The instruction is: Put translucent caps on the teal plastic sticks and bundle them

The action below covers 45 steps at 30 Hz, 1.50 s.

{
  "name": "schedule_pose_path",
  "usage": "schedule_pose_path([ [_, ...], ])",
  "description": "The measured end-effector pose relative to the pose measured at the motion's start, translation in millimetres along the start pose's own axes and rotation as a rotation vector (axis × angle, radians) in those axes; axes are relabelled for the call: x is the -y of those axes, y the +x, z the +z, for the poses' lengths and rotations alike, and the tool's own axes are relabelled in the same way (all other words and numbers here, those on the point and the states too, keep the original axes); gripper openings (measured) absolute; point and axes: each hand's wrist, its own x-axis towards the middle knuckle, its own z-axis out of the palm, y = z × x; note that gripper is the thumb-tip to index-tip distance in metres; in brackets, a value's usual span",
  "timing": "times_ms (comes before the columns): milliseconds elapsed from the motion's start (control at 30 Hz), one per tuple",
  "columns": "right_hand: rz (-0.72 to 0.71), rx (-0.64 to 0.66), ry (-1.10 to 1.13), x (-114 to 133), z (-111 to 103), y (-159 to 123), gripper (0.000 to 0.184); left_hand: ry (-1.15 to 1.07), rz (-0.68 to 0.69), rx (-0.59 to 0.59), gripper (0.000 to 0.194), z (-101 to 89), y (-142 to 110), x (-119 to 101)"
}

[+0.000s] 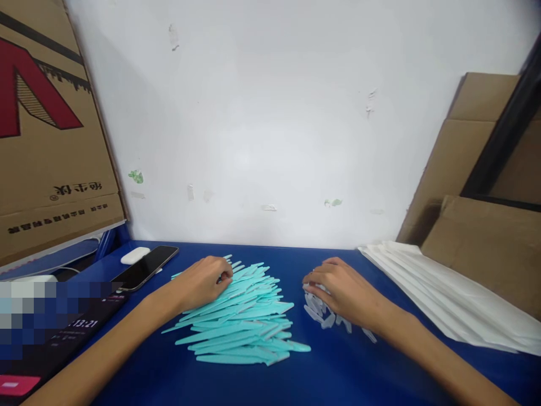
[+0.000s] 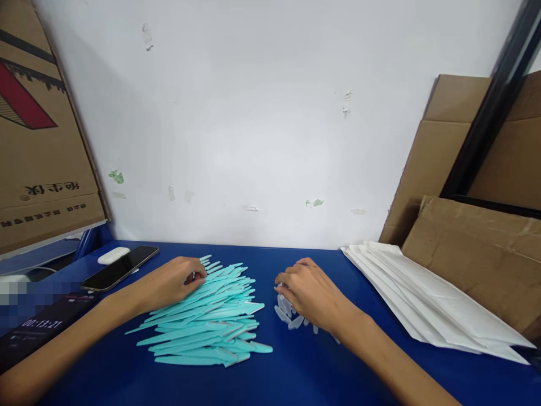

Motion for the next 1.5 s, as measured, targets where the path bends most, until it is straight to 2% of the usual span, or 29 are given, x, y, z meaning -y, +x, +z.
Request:
schedule_pose_path([
  [167,0.009,0.071,-0.052,-3.7,-4.8,-3.4,0.023,-0.007,-0.002,0.019,0.027,-1.0,0.6,-2.1],
  [333,-0.055,0.066,-0.065,-6.3,0.5,-5.9,0.027,-0.009,0.007,0.024,0.028,-1.9,0.0,-5.3],
  [567,-0.074,0.08,-0.107,-4.3,6.7,-1.8,0.018,0.005,0.079,-0.112,0.036,1.9,1.4,-4.5],
  [700,-0.071,0.098,-0.136,-0.4,5.9,0.7,0.015,0.026,0.078,-0.128,0.035,4.1,-1.6,-7.6],
  [933,-0.113,0.026,-0.105,0.0,6.7,3.0,0.009,0.101,0.176,-0.179,0.039,8.6,-2.5,-14.9],
  [1067,-0.129,-0.021,-0.02,3.2,4.9,4.6,0.014,0.124,0.213,-0.184,0.04,8.6,-3.3,-22.9],
  [1167,-0.107,-0.059,0.006,4.9,6.0,4.4,0.017,0.123,0.241,-0.183,0.039,10.5,-5.3,-30.6],
  [1300,-0.067,-0.108,-0.011,7.0,8.6,2.9,0.01,0.098,0.303,-0.204,0.039,15.1,-8.0,-39.1],
  [1500,-0.109,-0.243,0.045,13.1,9.1,0.6,0.022,0.071,0.363,-0.217,0.036,19.4,-8.8,-42.7],
])
